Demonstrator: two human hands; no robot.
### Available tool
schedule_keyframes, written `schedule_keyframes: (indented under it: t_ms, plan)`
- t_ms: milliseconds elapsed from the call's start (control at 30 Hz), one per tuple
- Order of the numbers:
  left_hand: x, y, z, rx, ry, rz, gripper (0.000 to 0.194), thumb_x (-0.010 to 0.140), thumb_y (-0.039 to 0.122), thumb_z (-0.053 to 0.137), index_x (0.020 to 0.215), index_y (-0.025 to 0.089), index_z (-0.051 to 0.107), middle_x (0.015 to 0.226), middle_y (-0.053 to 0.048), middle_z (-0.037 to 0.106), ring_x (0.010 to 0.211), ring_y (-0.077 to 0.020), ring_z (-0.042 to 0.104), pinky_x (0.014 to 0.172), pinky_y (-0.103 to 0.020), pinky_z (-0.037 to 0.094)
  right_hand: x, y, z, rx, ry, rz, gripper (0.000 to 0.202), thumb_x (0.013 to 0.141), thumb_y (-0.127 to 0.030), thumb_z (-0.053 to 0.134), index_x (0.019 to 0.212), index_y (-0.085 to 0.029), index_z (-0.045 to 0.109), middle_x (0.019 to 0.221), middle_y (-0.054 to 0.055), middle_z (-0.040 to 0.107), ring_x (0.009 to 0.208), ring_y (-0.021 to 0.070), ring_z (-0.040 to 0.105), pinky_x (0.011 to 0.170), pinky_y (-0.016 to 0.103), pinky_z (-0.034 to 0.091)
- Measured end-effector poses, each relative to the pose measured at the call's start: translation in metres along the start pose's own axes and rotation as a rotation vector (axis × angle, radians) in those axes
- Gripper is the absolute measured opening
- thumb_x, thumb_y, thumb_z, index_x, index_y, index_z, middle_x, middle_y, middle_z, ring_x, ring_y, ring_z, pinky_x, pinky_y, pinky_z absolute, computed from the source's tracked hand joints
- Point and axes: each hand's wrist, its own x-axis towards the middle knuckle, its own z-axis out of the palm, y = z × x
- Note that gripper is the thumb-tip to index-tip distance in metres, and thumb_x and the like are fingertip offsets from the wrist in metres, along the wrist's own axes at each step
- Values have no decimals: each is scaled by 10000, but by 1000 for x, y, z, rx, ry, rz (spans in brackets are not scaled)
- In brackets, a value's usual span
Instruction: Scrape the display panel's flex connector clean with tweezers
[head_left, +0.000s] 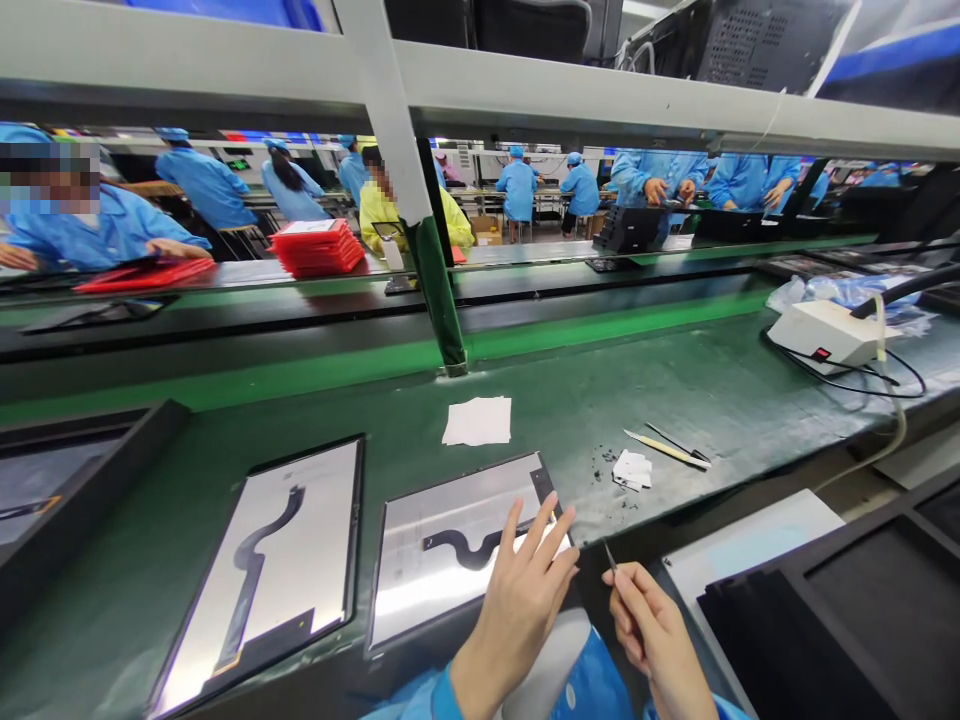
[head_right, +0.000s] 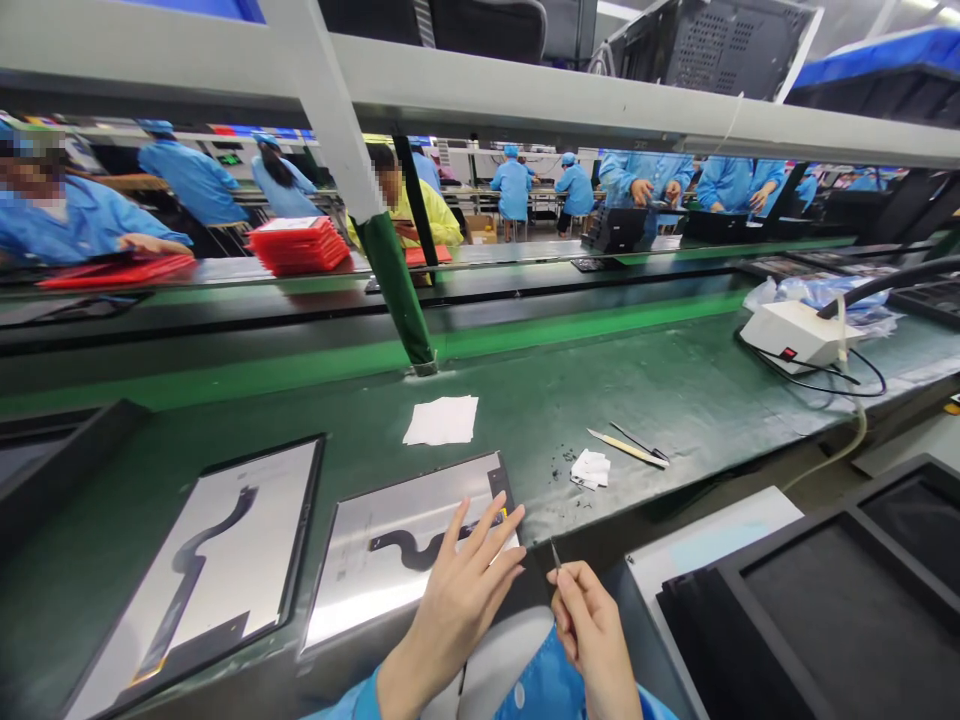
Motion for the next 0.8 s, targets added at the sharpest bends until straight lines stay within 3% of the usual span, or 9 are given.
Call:
schedule_keyframes:
  t_ms: [133,300,500,667,800]
  plan:
    - [1,1,2,0,20,-23,173,985,94,479,1029,153,635,1306,-125,663,1384,-308,467,1190,-610,257,0,0,0,9,13,-21,544,666,-684,773,793,-175,629,535,-74,439,397,26,257,377,185,118]
    - [5,-1,1,17,18,10,194,980,77,471,934,169,636,1317,-103,661,1377,-308,474,1198,-620,219,3,0,0,-16,28,-48,567,659,-705,765,794,-167,647,546,-75,427,411,28,250,394,196,123]
    - [-4,4,9,87,88,30,211,950,30,491,968,157,659,1393,-132,598,1445,-324,347,1190,-668,148,3,6,1,-35,7,-48,595,659,-737,739,791,-164,648,543,-80,400,424,31,223,401,194,106]
    - [-5,9,14,120,144,34,252,980,39,438,912,165,645,1381,-115,608,1441,-303,364,1193,-669,76,3,10,3,-20,-21,-37,581,667,-730,740,790,-169,650,542,-79,401,416,30,221,391,191,111]
    - [-4,12,19,128,136,-27,214,970,29,453,871,157,593,1392,-185,586,1461,-301,329,1191,-655,97,3,15,2,-32,-35,-23,579,685,-736,720,801,-173,651,550,-82,403,412,23,197,389,185,107]
